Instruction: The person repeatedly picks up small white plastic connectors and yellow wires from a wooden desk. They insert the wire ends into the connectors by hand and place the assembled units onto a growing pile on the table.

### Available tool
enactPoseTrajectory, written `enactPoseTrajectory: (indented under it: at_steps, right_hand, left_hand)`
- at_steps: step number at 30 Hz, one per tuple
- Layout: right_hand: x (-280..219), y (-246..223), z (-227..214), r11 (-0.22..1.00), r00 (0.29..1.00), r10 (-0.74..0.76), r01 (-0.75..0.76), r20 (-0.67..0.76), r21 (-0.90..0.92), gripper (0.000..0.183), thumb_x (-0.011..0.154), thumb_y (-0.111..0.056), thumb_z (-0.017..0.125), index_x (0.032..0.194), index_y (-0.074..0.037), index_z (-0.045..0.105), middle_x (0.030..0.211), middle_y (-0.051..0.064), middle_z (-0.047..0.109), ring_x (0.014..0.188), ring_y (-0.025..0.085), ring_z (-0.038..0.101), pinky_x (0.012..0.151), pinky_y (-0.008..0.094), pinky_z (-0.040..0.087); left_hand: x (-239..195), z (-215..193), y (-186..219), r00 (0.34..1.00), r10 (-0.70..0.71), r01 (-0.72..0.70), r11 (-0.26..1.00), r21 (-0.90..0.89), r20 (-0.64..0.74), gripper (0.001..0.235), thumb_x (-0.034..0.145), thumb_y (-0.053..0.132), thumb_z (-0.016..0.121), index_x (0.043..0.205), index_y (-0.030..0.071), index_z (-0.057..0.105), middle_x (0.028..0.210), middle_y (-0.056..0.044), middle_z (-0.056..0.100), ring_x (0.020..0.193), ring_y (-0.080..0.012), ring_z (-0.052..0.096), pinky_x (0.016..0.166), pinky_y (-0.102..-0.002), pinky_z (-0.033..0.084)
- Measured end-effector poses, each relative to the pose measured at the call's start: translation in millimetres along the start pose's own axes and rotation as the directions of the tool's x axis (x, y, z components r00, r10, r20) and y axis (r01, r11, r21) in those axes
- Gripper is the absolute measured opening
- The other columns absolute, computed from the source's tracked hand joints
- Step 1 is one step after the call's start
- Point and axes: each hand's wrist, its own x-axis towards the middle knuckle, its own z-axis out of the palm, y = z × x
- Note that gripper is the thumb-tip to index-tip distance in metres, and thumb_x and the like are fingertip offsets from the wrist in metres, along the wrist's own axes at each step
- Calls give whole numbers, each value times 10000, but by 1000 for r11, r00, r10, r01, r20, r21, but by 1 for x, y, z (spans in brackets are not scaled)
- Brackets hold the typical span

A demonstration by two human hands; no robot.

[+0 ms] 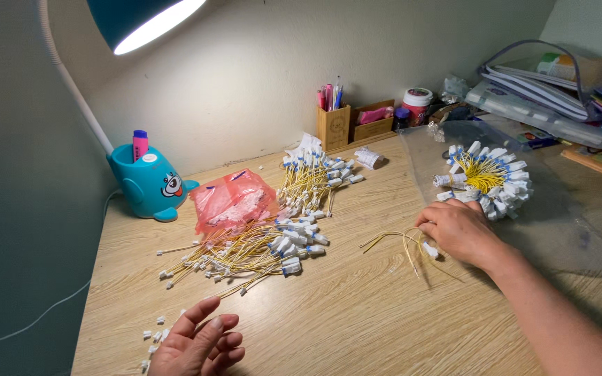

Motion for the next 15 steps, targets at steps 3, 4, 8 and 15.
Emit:
enactPoseTrajectory:
  at_steps: [3, 4, 8, 15]
  right_hand:
    - [7, 14, 4, 980, 992, -38, 60, -117, 190, 229, 881, -394, 513, 999, -341, 701, 1182, -190, 675, 1198, 134, 519, 975, 370, 288]
    - [11, 19, 8, 980, 992, -39, 62, -120, 189, 229, 881, -394, 513, 999, -341, 701, 1182, -190, 675, 1198, 134, 519, 975, 370, 288]
    - [8, 15, -5, 894, 848, -195, 360, -493, 267, 159, 883, -278, 593, 947, -180, 699, 919, -36, 748, 843, 163, 689, 757, 348, 477]
    - [-24, -43, -29, 813, 747, -362, 546, -558, 203, 100, 896, -297, 575, 903, -233, 652, 902, -117, 701, 904, 114, 647, 926, 372, 358]
  left_hand:
    - [2, -3, -5, 999, 27, -26, 999, -24, 30, 390, 895, -45, 562, 1277, 24, 598, 984, -318, 630, 740, -431, 557, 661, -525, 472]
    - [2, -3, -6, 999, 30, -29, 999, -26, 31, 390, 895, -45, 562, 1277, 24, 598, 984, -318, 630, 740, -431, 557, 661, -525, 472]
    - [3, -1, -9, 999, 19, -17, 999, -33, 45, 402, 885, -54, 568, 1279, 17, 600, 971, -335, 627, 721, -441, 555, 636, -535, 472]
    - [-5, 10, -13, 993, -55, 60, 997, -47, 100, 339, 884, 14, 606, 1221, -9, 638, 926, -312, 665, 651, -405, 603, 544, -494, 505]
